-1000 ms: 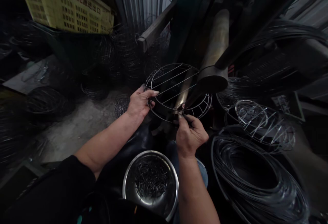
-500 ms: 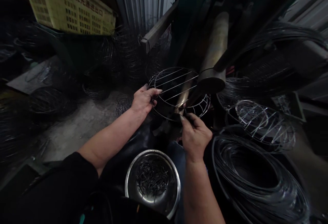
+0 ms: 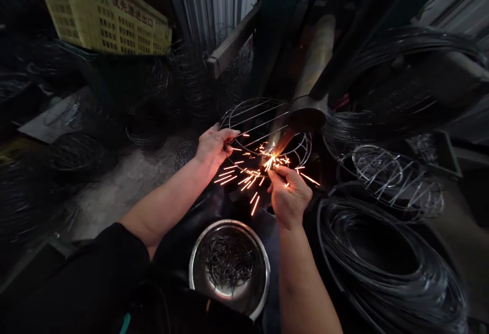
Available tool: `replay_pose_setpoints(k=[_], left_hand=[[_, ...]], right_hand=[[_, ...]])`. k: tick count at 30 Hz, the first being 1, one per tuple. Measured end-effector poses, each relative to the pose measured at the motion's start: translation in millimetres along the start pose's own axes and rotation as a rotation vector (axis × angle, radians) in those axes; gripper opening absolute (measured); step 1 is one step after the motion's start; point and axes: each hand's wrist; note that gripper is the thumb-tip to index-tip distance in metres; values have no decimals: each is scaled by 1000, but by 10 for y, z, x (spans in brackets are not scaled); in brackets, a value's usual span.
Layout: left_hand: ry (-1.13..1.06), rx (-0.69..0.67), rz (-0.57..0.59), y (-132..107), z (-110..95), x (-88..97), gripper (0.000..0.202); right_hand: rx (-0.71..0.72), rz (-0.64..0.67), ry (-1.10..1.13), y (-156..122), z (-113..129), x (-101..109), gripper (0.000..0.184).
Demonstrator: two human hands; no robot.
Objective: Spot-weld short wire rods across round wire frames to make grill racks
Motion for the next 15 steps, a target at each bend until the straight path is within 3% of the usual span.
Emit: replay_pose_setpoints(k=[4, 7, 10, 12, 15], left_hand=[[19, -2, 12, -50, 13, 21, 36], [75, 10, 54, -6, -25, 42, 31], [76, 81, 178, 219, -90, 26, 18], [81, 77, 244, 440, -120, 1, 17], [240, 132, 249, 705, -143, -14, 27]], right_hand=[[-13, -21, -80, -5, 20, 25, 22], [139, -31, -263, -62, 17, 157, 19], [284, -46, -451, -264, -22, 328, 23], [227, 113, -562, -495, -81, 389, 22], [-7, 648, -915, -910, -228, 338, 18]])
Point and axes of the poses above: each hand's wrist, its own y-axis towards the middle knuckle, its own x-axis out of the back of the hand, z = x × y, and after that the axes turned 10 degrees about -x, right-handed
